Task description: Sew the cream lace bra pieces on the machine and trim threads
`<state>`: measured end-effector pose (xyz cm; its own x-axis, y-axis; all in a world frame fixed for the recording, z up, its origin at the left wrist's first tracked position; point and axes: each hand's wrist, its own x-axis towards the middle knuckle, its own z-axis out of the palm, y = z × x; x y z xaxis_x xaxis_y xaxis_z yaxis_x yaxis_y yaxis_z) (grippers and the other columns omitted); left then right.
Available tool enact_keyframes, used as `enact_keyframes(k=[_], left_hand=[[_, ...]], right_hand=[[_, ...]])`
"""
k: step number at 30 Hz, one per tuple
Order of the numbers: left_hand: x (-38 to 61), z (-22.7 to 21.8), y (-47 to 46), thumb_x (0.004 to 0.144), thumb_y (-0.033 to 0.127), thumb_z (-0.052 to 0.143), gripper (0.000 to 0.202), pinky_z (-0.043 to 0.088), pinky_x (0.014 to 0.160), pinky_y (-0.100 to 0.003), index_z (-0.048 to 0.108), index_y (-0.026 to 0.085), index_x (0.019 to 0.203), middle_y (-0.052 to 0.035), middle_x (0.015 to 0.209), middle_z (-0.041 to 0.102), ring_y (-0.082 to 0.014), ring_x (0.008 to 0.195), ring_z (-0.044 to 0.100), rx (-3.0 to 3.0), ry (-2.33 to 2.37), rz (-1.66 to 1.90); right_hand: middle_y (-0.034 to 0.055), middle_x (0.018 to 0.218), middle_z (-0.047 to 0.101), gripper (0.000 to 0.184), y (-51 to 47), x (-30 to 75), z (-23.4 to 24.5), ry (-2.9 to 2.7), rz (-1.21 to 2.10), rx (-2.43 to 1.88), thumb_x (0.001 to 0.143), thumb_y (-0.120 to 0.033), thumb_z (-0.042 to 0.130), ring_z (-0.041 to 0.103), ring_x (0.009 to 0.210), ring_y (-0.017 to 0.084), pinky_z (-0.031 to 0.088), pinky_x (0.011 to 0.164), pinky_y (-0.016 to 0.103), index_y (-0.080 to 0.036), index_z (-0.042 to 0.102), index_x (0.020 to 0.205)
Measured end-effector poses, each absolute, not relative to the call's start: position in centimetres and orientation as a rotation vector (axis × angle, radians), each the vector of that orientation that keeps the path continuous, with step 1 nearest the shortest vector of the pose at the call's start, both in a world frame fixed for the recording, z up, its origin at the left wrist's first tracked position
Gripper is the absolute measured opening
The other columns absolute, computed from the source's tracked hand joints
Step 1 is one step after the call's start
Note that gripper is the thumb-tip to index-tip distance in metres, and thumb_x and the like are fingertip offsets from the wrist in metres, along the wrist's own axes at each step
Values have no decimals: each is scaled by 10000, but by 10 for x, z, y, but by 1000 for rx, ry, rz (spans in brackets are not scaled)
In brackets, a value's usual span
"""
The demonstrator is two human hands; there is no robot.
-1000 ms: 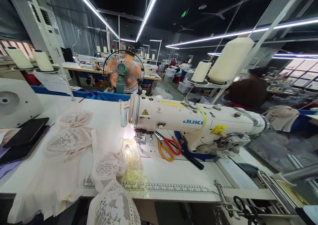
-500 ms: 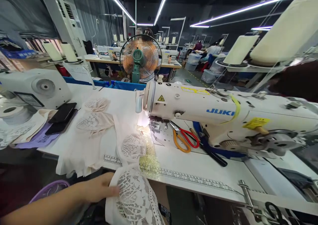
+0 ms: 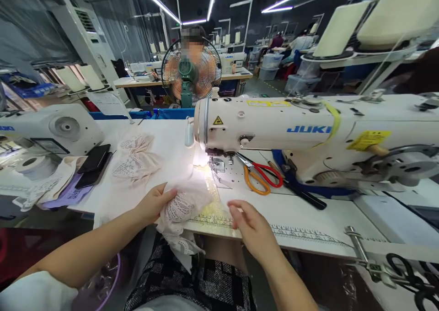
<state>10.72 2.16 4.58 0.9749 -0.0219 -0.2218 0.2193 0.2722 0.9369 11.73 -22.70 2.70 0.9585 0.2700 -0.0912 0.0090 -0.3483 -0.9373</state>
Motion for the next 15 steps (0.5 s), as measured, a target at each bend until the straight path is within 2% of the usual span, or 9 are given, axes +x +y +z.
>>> enact_keyframes(k=[1,3,6,10,15], left_hand=[[107,45,20,635,462,739,412,451,674,-275,616,126,839,-23,723,659,-162,696,598,1325,159,-184],[108,43,18,658,489,707,422,452,693,-283,622,126,856,-32,750,660,-173,726,596,1417,126,-208],[115,43,20,700,539,638,446,454,711,-289,636,118,849,-55,813,663,-191,776,585,1632,15,-274],[127,41,22,792,556,493,468,455,677,-276,643,113,783,-56,794,649,-188,741,562,1975,-197,-456],[140,37,16,852,466,408,413,448,687,-248,645,130,814,-37,774,644,-177,734,561,2155,-367,-531]], right_hand=[[-39,592,517,397,-219,127,27,-248,352,-1819,855,-527,401,504,590,144,396,572,266,-199,538,1031],[-58,531,463,374,-201,141,26,-318,424,-1728,831,-548,410,451,516,120,366,519,245,-194,532,840],[-77,504,363,401,-180,151,20,-388,477,-1664,801,-569,424,362,446,88,333,458,229,-217,392,611],[-65,538,358,364,-177,152,13,-435,527,-1674,798,-529,434,364,483,98,327,450,227,-223,375,610],[-58,528,377,285,-179,155,16,-500,531,-1791,810,-403,416,376,508,113,309,490,235,-217,415,595]])
